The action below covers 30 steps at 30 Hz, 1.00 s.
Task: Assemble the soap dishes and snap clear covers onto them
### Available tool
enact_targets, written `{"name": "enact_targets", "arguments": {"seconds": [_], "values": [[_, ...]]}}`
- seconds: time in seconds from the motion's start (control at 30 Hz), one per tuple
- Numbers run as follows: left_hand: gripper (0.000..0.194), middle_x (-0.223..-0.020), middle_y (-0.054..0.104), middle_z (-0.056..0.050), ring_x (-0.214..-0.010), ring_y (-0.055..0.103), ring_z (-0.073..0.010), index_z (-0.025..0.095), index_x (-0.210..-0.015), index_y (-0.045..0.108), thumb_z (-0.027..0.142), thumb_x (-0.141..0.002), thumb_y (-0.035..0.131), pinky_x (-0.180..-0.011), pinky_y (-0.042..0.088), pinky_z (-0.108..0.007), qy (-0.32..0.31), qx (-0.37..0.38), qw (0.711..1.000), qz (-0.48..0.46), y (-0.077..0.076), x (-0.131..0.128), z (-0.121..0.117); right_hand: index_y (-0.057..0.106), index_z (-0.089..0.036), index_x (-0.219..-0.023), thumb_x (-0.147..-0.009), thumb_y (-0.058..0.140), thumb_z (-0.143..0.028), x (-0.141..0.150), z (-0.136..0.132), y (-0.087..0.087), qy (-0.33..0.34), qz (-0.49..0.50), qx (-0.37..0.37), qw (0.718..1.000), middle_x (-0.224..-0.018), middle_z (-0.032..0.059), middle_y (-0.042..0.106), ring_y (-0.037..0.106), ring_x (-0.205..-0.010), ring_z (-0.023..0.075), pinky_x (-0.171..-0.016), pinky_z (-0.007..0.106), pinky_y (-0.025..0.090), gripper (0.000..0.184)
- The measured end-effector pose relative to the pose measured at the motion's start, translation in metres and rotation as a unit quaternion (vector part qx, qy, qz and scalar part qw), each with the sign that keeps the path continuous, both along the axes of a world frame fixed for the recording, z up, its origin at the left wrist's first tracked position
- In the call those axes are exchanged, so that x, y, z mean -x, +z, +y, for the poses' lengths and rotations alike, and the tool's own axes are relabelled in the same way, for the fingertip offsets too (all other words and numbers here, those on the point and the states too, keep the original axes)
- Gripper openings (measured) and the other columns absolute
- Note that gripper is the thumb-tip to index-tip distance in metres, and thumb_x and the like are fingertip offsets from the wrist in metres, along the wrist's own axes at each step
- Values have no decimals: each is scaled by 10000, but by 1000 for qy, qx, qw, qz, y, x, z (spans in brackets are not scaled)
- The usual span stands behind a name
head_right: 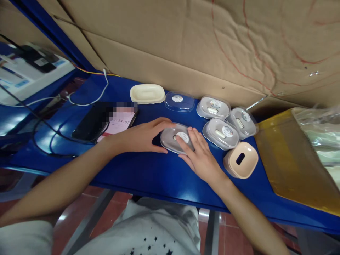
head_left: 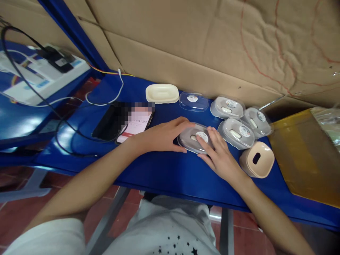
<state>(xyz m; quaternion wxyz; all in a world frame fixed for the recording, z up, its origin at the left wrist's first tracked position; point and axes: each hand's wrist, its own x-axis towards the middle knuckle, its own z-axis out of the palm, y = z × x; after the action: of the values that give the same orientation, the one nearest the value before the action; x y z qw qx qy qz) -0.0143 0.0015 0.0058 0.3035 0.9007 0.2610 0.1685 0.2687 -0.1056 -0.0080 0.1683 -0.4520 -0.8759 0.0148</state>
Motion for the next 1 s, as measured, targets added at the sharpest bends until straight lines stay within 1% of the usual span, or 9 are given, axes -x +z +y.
{"name": "enact_targets", "arguments": {"seconds": [0.13, 0.27, 0.37, 0.47, 0.53, 0.67, 0.8, 0.9, 1.0], "values": [[885, -1606, 505, -128, -1460, 593, -349, 327, -1641, 406, 434, -901, 879, -1215, 483, -473, 8, -6, 1000, 9, -3, -2, 0, -54, -370, -1788, -1089, 645, -267, 10, -3, -6, -33, -5, -11, 999, -1874, 168, 69, 233, -1699, 436, -1309, 683, 382, 994], [834, -1596, 517, -127, -1432, 618, -336, 310, -1632, 420, 430, -927, 849, -1198, 497, -448, 20, -10, 999, 24, -1, -2, 0, -48, -331, -1794, -1101, 620, -290, 16, -5, -7, -45, -15, -10, 999, -1848, 216, 171, 268, -1689, 436, -1302, 690, 376, 964], [838, -1588, 524, -131, -1410, 633, -333, 290, -1627, 431, 434, -920, 856, -1188, 505, -437, 20, -16, 999, 24, 0, -2, 0, 109, -286, -1798, -1108, 610, -346, 12, -4, -1, -39, -30, -9, 999, -1791, 235, 321, 338, -1657, 426, -1273, 667, 412, 854], [848, -1580, 531, -123, -1398, 638, -328, 300, -1620, 435, 434, -907, 872, -1193, 508, -448, 10, -19, 1000, 20, -1, -3, -1, 387, -279, -1718, -1091, 638, -451, 2, -2, 11, -21, -45, 7, 999, -1696, 204, 479, 445, -1579, 407, -1220, 623, 465, 696], [828, -1575, 537, -124, -1400, 634, -330, 303, -1601, 451, 436, -904, 878, -1197, 508, -463, 2, -21, 1000, 23, -1, -6, -4, 506, -289, -1643, -1069, 666, -512, -5, -2, 19, -12, -43, 24, 999, -1640, 183, 535, 490, -1526, 398, -1198, 612, 473, 636], [846, -1608, 517, -153, -1436, 602, -369, 289, -1617, 436, 488, -920, 873, -1209, 501, -527, 4, -39, 998, 45, -4, -12, -11, 558, -288, -1587, -1062, 672, -529, -16, -4, 31, -4, -24, 55, 998, -1600, 168, 552, 503, -1499, 380, -1205, 604, 449, 589], [874, -1700, 437, -189, -1517, 531, -401, 300, -1708, 322, 522, -1002, 785, -1233, 472, -591, -4, -79, 996, 47, -9, -14, -15, 576, -264, -1539, -1072, 656, -478, -21, -4, 37, -19, -18, 55, 998, -1569, 163, 563, 509, -1484, 359, -1200, 560, 445, 520], [802, -1747, 377, -200, -1588, 456, -396, 317, -1735, 259, 521, -1079, 674, -1252, 445, -623, 2, -101, 994, 46, -11, -13, -13, 574, -247, -1534, -1079, 636, -485, -25, -3, 36, -50, -30, 33, 998, -1539, 176, 577, 519, -1460, 370, -1189, 557, 439, 518], [708, -1733, 403, -204, -1596, 452, -377, 297, -1721, 286, 494, -1120, 606, -1249, 448, -620, 9, -114, 991, 62, -9, -13, -11, 551, -239, -1552, -1090, 613, -490, -26, -1, 29, -98, -47, 0, 994, -1554, 188, 576, 530, -1438, 384, -1196, 582, 403, 529]]}}
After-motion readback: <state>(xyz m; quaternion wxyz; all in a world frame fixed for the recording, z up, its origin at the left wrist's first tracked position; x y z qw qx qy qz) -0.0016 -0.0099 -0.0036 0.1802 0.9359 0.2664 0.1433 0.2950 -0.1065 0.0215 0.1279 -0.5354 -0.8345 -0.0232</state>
